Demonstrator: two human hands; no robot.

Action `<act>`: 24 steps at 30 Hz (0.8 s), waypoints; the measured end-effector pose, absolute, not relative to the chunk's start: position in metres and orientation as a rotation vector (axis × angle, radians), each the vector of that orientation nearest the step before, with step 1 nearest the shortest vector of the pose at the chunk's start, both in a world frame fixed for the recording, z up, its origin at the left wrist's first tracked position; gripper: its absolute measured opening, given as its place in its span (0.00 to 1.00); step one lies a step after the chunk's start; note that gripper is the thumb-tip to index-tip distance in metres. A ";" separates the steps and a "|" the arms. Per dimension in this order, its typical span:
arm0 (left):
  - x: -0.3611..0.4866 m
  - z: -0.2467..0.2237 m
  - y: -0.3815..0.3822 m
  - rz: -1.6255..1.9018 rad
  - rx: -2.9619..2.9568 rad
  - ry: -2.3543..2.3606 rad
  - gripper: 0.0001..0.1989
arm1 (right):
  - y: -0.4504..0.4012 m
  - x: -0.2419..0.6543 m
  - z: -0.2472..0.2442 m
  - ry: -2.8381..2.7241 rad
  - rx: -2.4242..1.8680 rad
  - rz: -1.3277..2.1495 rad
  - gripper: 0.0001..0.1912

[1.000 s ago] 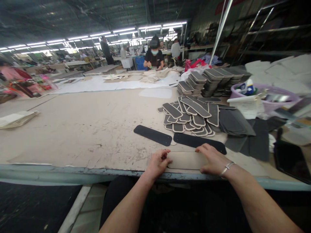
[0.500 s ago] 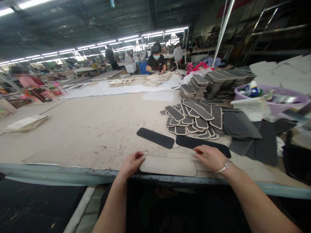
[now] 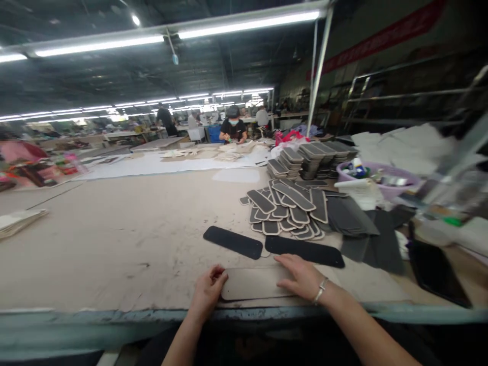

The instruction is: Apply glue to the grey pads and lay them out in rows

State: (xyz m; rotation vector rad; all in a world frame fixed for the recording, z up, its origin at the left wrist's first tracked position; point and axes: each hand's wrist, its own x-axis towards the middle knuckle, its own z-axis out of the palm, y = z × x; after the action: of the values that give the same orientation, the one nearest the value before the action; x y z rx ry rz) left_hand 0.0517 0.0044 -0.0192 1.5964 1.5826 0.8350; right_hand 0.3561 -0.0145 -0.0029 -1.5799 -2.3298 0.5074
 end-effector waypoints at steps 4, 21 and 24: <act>0.081 -0.032 0.005 0.767 1.713 1.548 0.17 | -0.015 0.357 -0.002 -2.349 -1.610 0.520 0.37; 0.121 -0.033 -0.010 0.687 2.199 1.451 0.26 | -0.012 0.369 -0.002 -2.229 -1.937 0.575 0.38; 0.120 -0.034 -0.014 0.765 2.199 1.439 0.26 | -0.011 0.365 -0.001 -2.244 -1.878 0.631 0.25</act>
State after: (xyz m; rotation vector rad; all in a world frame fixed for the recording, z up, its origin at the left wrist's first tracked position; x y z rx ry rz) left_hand 0.1204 -0.0140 -0.0336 2.1990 1.4395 0.7648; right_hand 0.3655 -0.0112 -0.0008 -1.8777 -2.2440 0.6308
